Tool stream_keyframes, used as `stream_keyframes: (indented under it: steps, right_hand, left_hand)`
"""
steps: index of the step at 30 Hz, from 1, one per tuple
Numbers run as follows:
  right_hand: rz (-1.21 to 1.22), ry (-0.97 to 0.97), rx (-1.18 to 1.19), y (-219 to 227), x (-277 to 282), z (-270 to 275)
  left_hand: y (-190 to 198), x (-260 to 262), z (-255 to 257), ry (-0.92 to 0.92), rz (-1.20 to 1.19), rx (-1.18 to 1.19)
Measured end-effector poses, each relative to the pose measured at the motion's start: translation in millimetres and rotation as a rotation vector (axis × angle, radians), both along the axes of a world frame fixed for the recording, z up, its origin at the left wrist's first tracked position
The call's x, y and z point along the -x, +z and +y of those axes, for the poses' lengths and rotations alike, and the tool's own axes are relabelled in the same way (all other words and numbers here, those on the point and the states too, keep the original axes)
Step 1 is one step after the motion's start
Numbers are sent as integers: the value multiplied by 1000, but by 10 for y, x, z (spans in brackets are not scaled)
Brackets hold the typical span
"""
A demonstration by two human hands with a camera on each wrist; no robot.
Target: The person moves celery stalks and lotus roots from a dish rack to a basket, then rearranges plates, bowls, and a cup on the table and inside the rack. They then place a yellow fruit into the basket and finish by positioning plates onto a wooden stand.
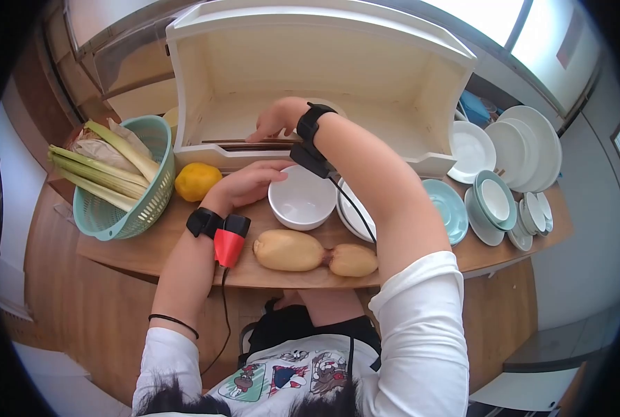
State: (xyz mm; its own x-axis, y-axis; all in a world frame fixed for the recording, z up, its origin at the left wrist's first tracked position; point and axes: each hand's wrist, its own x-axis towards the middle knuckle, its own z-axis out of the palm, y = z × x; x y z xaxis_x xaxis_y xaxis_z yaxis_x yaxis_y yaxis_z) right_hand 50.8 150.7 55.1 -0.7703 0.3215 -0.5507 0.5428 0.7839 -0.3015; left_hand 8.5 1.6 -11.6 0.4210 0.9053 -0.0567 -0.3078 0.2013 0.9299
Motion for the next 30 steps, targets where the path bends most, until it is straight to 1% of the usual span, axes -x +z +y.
stream_keyframes:
  steps: [1,2,4,5,7,8,10,11,13,14,16,17,19,22,24,26,28,30]
  right_hand:
    - [3,-66,58,-22,10,-9]
    - [2,-65,58,-32,21,-9]
    - [9,-22,164,-23,14,-43]
    - [8,-27,165,-25,4,-64]
    - [5,57,87,-18,-9,-129]
    - [8,48,86,-17,-14,-164]
    - [-6,131,1,-47,6,-185]
    - [-3,122,-1,-59,27,-197]
    - [-31,206,-97,-104,58,-186]
    - [-28,201,-98,-120,39,-163]
    - [-9,179,-217,-63,-38,-239]
    - [-6,173,-216,-18,-114,-247]
    - [140,105,-274,294,-433,-378]
    - [200,92,-248,556,-863,-297]
    - [125,1,-414,707,-1266,-277]
    - [21,-51,-624,681,-1695,-102]
    - [-108,-393,-475,707,-2085,-111]
    - [-92,-486,-514,434,-2506,123]
  left_hand:
    - [-21,11,14,0,0,0]
    - [-58,23,36,-3,-14,-5]
    - [-80,20,41,-8,-30,-11]
    - [-81,13,41,-3,-35,-17]
    - [-70,-1,46,-8,-37,-25]
    - [-67,-6,45,-16,-46,-25]
    - [-51,-21,39,-33,-52,-26]
    - [-35,-28,26,-12,-31,-23]
    - [-41,-13,31,4,-5,-22]
    - [-82,4,53,20,-14,0]
    - [-49,-7,48,31,-19,21]
    - [-32,-16,28,43,-12,9]
    - [-8,-32,5,51,-5,1]
    - [-19,-28,11,29,-31,6]
    - [-40,-27,27,28,12,-40]
    - [-49,-30,28,16,4,-53]
    - [-15,-46,10,56,-26,-2]
    - [-18,-48,17,72,-33,6]
